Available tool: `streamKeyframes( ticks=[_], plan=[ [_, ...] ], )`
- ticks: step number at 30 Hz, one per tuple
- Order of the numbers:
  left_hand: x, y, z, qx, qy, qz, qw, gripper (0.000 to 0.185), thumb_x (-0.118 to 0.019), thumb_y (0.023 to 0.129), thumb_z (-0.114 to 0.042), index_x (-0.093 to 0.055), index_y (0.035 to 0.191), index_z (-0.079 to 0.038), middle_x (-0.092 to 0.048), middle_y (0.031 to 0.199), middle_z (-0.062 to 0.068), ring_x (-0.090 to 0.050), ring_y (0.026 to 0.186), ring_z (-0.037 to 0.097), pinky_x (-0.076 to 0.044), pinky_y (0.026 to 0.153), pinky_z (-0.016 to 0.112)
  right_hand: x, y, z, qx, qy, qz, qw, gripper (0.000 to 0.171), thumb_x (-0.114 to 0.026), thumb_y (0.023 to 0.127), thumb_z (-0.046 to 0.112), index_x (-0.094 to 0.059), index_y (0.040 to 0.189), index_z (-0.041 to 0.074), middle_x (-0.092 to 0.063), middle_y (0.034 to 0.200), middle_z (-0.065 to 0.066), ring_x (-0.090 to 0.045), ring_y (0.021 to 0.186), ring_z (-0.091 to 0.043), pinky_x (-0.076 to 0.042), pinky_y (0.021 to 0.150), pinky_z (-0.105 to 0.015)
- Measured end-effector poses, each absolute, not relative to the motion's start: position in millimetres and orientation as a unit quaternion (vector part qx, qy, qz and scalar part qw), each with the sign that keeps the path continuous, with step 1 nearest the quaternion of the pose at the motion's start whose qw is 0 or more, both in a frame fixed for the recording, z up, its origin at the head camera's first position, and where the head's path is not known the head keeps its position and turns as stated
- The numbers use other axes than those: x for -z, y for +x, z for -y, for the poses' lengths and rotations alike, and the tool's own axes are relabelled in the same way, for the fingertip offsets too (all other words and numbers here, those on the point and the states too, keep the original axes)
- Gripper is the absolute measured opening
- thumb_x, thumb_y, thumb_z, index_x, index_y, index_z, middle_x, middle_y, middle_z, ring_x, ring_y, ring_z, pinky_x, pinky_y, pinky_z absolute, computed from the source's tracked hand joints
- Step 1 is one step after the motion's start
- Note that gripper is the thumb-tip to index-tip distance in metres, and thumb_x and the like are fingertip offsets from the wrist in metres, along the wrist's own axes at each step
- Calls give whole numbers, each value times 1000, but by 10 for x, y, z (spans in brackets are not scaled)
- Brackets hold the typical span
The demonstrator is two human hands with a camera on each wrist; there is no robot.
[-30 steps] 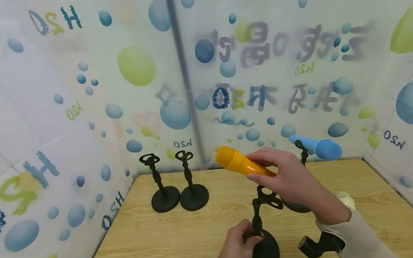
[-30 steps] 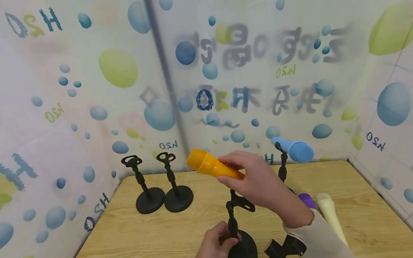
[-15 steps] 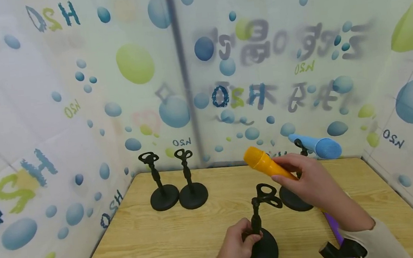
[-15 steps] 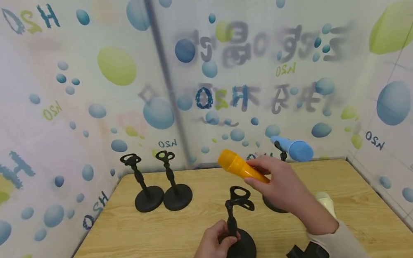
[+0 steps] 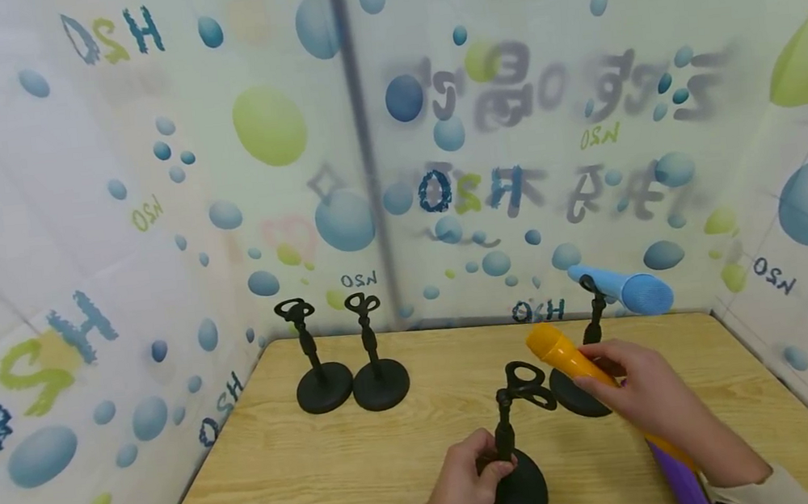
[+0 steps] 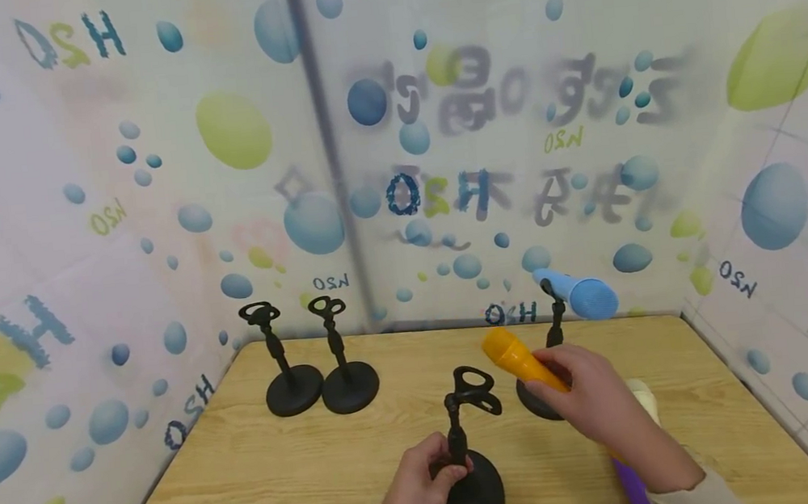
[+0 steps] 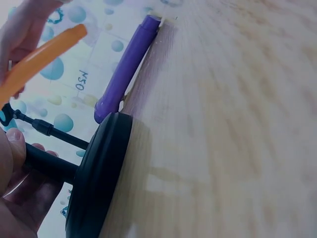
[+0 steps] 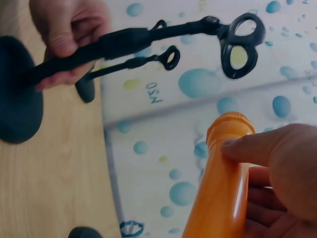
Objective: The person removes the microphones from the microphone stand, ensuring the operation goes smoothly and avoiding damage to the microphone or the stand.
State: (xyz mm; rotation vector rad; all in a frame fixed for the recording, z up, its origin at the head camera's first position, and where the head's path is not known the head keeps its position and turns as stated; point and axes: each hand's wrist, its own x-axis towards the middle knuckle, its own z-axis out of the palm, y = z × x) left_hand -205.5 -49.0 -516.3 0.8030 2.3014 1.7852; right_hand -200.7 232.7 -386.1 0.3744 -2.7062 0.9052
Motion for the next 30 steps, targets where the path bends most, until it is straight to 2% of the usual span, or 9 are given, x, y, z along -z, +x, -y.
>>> streamKeyframes(
  ticks=[4,8,17,22,30],
  plan=[
    [5161,-2053,499,-588,261,-763,61,8,-67,103,0,-68,105,-8,-80,108,3,-73,101,2,-57,90,17,3994,-2002,-2461,-295,112,940,131,45,-84,96,22,-71,130,-5,-77,118,-19,-74,97,-27,-64,80,-43],
    [5157,-2048,505,-586,261,-764,64,7,-67,103,-1,-68,106,-7,-80,108,3,-73,101,2,-57,91,18,4081,-2000,-2596,-289,90,946,118,47,-83,97,23,-70,131,-7,-76,121,-23,-76,98,-32,-65,81,-46],
    [5152,-2053,496,-590,249,-763,83,8,-66,104,-1,-69,107,-8,-79,109,1,-72,101,0,-56,93,18,4262,-2020,-2977,-287,18,957,47,57,-79,100,29,-64,134,-15,-71,125,-35,-75,101,-42,-66,79,-46],
    [5157,-2058,502,-592,254,-761,80,7,-66,104,-1,-68,106,-8,-79,109,2,-72,101,0,-56,91,17,4342,-2012,-3146,-271,-10,962,20,65,-76,101,37,-62,136,-16,-69,130,-36,-73,103,-41,-65,82,-49],
    [5158,-2058,494,-587,262,-763,69,6,-67,104,-2,-68,106,-8,-80,108,2,-73,100,1,-57,91,17,4435,-1980,-3327,-263,-56,963,3,66,-74,102,37,-59,138,-16,-67,131,-37,-72,100,-39,-63,83,-51]
  ],
)
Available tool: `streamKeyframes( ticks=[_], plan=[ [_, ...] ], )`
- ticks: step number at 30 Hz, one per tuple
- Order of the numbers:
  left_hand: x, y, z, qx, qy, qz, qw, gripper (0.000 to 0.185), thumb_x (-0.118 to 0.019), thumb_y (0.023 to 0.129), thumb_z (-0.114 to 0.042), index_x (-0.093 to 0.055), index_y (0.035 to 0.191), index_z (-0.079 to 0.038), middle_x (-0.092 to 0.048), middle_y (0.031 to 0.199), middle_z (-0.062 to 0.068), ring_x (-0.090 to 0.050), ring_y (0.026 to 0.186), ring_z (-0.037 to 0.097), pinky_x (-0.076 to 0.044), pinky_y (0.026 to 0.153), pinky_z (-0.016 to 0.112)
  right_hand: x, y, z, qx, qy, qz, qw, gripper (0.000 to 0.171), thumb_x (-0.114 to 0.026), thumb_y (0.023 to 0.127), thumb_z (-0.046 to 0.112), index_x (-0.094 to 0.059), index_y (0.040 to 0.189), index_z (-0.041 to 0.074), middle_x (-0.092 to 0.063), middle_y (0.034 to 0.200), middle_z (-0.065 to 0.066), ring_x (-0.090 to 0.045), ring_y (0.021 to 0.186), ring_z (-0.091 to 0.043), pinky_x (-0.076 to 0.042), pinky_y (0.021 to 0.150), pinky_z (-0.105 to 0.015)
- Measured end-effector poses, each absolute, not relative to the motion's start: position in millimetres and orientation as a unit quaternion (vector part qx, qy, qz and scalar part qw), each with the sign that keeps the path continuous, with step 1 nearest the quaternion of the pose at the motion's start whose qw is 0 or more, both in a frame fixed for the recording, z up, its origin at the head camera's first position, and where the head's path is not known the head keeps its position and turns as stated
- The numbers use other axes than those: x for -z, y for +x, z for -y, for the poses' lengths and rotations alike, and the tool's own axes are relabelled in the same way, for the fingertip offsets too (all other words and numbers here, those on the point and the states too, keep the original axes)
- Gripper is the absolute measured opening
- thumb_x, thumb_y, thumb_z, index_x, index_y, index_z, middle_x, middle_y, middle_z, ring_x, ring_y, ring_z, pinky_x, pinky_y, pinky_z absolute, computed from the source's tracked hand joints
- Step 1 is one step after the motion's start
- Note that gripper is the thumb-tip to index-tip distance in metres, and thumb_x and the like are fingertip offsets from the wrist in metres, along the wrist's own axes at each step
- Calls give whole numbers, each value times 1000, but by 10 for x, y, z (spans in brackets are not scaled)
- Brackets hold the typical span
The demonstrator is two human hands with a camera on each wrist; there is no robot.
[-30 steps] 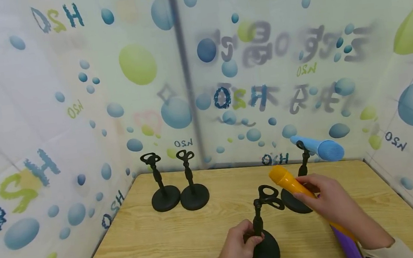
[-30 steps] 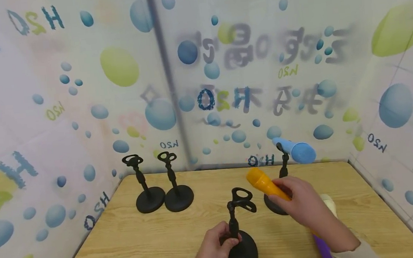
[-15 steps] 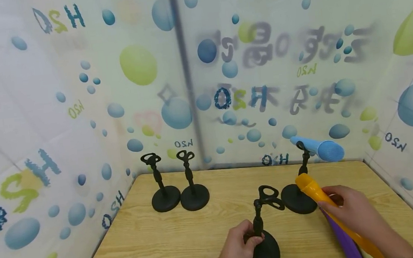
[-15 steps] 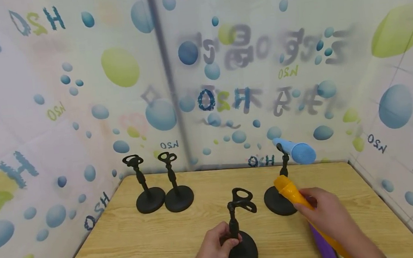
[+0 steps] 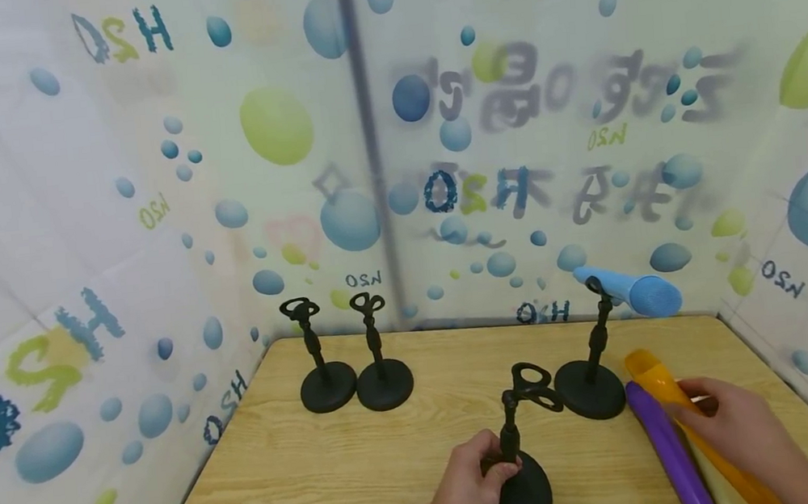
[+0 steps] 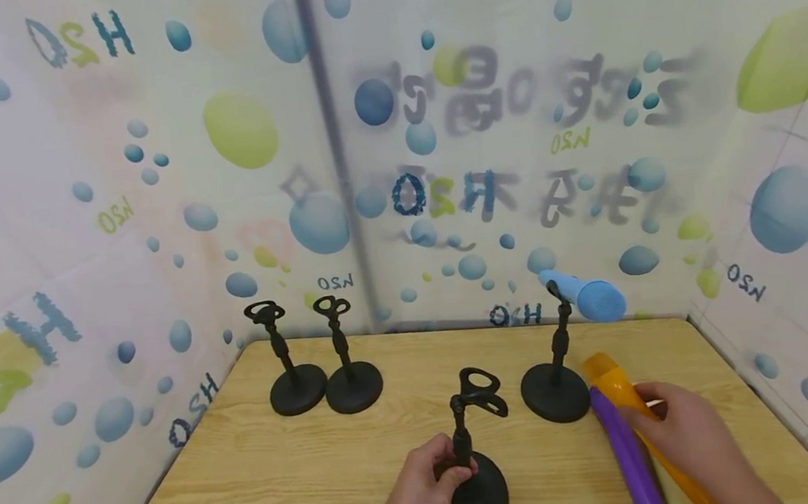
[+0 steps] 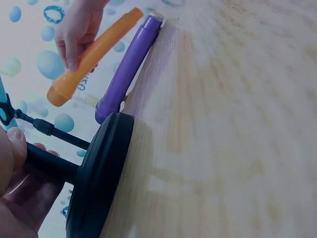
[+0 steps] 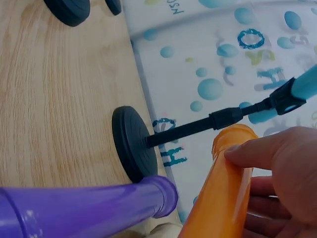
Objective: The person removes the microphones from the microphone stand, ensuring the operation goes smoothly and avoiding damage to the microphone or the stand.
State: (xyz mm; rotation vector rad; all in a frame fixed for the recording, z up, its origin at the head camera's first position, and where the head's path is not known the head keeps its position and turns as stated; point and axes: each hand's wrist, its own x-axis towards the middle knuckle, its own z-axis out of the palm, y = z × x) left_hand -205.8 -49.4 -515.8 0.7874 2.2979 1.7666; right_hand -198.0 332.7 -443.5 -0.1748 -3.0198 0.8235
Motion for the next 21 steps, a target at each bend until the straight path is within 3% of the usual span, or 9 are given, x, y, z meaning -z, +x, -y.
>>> streamKeyframes(
  ticks=[7,16,21],
  plan=[
    [5145,-2044,473,-586,266,-762,68,7,-67,103,0,-68,105,-7,-81,108,8,-72,99,-1,-57,89,16,4561,-1926,-3586,-264,-96,960,-19,78,-68,104,50,-55,140,-18,-63,136,-40,-69,105,-47,-61,82,-53],
    [5141,-2040,492,-594,239,-761,104,6,-69,103,-3,-69,106,-9,-80,107,-1,-71,97,-1,-57,88,17,4805,-1867,-3827,-268,-191,944,-24,76,-71,104,41,-51,136,-24,-59,130,-44,-65,102,-48,-58,84,-54],
    [5140,-2045,487,-596,243,-758,104,7,-69,103,-2,-69,105,-9,-80,106,-1,-71,98,-1,-57,88,17,4896,-1849,-3971,-265,-205,941,-47,79,-71,102,44,-51,133,-27,-61,123,-44,-65,99,-44,-58,83,-53]
  ],
)
